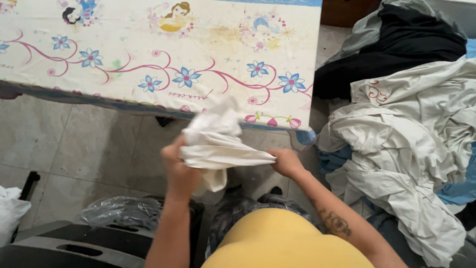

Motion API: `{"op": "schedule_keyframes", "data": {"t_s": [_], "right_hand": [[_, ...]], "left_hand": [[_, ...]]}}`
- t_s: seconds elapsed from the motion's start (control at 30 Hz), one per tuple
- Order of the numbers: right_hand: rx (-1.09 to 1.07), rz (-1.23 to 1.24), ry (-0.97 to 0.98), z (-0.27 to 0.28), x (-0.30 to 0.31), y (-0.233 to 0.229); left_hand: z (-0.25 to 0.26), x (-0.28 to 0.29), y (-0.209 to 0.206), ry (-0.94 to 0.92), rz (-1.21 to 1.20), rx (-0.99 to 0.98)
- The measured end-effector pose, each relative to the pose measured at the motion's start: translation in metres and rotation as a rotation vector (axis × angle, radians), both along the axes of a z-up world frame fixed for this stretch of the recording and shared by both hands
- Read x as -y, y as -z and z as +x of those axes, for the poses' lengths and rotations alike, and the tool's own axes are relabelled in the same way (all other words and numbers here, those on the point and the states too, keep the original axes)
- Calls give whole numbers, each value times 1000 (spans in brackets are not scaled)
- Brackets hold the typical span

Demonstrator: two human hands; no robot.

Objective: The person unfolds a white sheet on a table, smooths it, then folds it into a compact rectangle and places it on a stack of folded linens. The person then picks up another white sheet from a nearby sofa to begin the next fold.

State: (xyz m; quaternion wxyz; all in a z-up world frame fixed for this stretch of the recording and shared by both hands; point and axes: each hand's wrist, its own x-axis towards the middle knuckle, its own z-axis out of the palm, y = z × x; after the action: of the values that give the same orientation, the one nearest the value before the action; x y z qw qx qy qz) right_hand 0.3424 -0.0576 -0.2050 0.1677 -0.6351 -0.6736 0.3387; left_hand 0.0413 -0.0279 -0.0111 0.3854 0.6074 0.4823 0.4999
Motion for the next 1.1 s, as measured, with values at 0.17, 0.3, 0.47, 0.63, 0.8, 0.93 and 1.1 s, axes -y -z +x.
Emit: {"op": "schedule_keyframes", "data": {"t_s": [0.17, 0.3, 0.47, 0.63, 0.8, 0.93, 1.1], "right_hand": [[210, -136, 239, 34, 25, 70], [233, -11, 362, 57, 42, 123], [-466, -72, 710, 56, 36, 121], [-612, 192, 466, 37, -9, -12], [-541, 59, 12, -46, -19, -146], [-317, 160, -140, -60, -19, -189], [81, 117, -244, -31, -27, -121]], "left_hand": [[-44, -7, 4, -183, 129, 284], [-69, -6, -13, -423, -154, 761], [-84, -8, -34, -570, 91, 46], [-58, -9, -33, -257, -65, -365], [41, -5, 28, 350, -14, -543], [47, -14, 48, 353, -188, -529], [19, -11, 16, 224, -201, -467]]}}
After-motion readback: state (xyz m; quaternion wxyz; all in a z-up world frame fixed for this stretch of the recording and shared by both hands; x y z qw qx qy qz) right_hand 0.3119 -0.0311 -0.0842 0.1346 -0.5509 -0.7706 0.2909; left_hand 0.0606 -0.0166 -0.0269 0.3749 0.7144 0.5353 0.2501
